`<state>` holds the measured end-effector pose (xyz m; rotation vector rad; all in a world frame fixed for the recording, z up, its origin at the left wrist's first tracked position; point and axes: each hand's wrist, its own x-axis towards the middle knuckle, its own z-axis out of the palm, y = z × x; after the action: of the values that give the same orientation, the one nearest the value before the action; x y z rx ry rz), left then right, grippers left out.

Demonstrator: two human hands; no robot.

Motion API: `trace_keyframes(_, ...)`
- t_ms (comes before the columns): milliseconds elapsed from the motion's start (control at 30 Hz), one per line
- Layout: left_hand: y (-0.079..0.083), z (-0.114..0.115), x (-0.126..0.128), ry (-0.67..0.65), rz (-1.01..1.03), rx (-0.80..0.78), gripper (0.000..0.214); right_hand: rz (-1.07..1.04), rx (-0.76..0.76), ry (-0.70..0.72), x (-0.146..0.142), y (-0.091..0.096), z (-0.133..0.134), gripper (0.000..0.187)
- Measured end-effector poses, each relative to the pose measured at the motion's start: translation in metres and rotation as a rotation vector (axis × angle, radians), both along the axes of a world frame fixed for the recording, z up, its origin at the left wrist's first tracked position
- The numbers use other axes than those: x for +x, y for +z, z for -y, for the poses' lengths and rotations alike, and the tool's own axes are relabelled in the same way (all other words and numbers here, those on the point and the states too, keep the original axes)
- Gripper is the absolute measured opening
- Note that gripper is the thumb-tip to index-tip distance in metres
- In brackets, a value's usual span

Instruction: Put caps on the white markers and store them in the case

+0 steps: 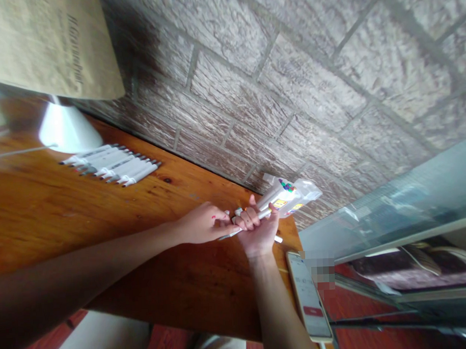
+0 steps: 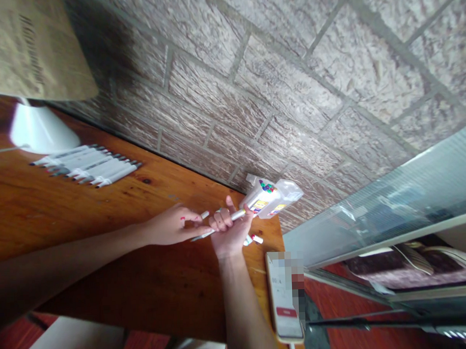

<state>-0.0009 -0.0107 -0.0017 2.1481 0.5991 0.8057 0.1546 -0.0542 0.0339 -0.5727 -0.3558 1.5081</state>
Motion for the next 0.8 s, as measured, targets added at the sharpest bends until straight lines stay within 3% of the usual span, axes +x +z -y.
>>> trace_keyframes(233, -0.001, -0.001, 0.001, 0.019, -0.068, 0.033, 0.055, 0.011, -0.026, -0.07, 0.004, 0.006, 0.0, 0.046)
trace_keyframes(467, 0.001, 0.003, 0.001, 0.006, -0.055, -0.059, 0.057, -0.008, -0.054, -0.051, 0.002, 0.002, -0.001, 0.042)
trace_keyframes(800, -0.003, -0.001, 0.003, -0.074, -0.047, -0.092, 0.051, 0.008, 0.073, 0.106, -0.003, -0.008, -0.003, 0.043)
